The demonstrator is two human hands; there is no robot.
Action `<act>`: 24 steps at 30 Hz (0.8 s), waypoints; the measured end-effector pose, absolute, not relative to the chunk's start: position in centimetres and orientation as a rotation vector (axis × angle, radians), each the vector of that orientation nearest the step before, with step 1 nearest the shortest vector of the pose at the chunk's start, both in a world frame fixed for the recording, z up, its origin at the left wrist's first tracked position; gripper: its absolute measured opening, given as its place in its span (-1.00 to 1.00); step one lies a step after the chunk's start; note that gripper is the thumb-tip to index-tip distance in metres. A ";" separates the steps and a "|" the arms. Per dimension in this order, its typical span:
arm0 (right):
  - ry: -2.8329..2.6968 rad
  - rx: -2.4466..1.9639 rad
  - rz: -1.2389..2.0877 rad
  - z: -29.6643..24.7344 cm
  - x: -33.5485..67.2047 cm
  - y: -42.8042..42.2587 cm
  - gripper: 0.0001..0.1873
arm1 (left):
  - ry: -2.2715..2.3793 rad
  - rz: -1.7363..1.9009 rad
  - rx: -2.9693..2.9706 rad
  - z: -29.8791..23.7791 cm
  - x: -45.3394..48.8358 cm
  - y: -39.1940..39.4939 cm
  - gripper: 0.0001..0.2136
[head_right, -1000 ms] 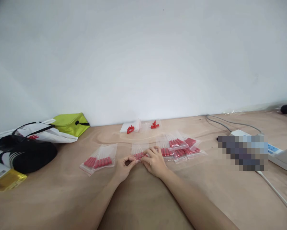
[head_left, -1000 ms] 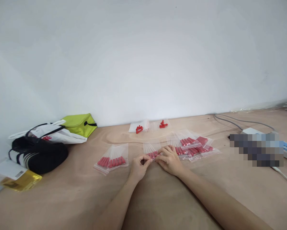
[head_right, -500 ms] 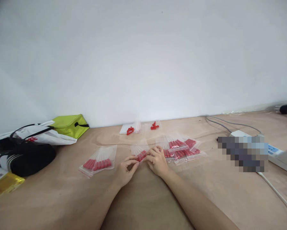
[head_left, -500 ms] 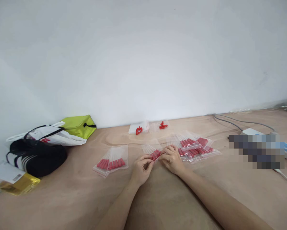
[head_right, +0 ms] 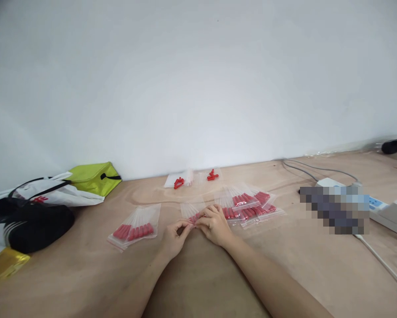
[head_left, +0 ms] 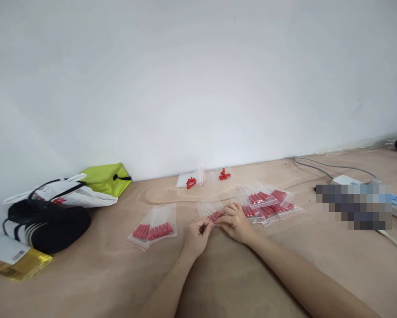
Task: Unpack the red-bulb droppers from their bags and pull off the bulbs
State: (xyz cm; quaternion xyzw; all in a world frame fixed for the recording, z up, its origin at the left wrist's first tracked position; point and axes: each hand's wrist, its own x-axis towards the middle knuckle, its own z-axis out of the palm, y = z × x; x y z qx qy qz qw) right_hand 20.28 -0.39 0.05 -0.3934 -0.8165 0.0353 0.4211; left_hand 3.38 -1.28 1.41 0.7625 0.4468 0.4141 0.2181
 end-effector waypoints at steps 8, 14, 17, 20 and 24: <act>-2.092 -0.935 0.078 -0.1 19.6 -0.3 -0.87 | 1.249 1.161 2.012 1.2 3.2 -1.0 -0.85; -2.110 -0.859 0.107 -0.1 19.7 -0.2 -0.85 | 1.275 1.188 1.967 1.2 3.3 -1.1 -0.80; -2.077 -0.842 0.100 -0.1 19.5 -0.2 -0.89 | 1.268 1.193 1.974 1.1 3.3 -1.1 -0.80; -2.049 -0.827 0.030 -0.1 19.2 -0.2 -0.87 | 1.254 1.197 1.986 1.1 3.2 -1.1 -0.79; -2.063 -0.825 -0.029 -0.1 19.2 -0.3 -0.81 | 1.235 1.182 2.022 1.2 3.1 -1.2 -0.81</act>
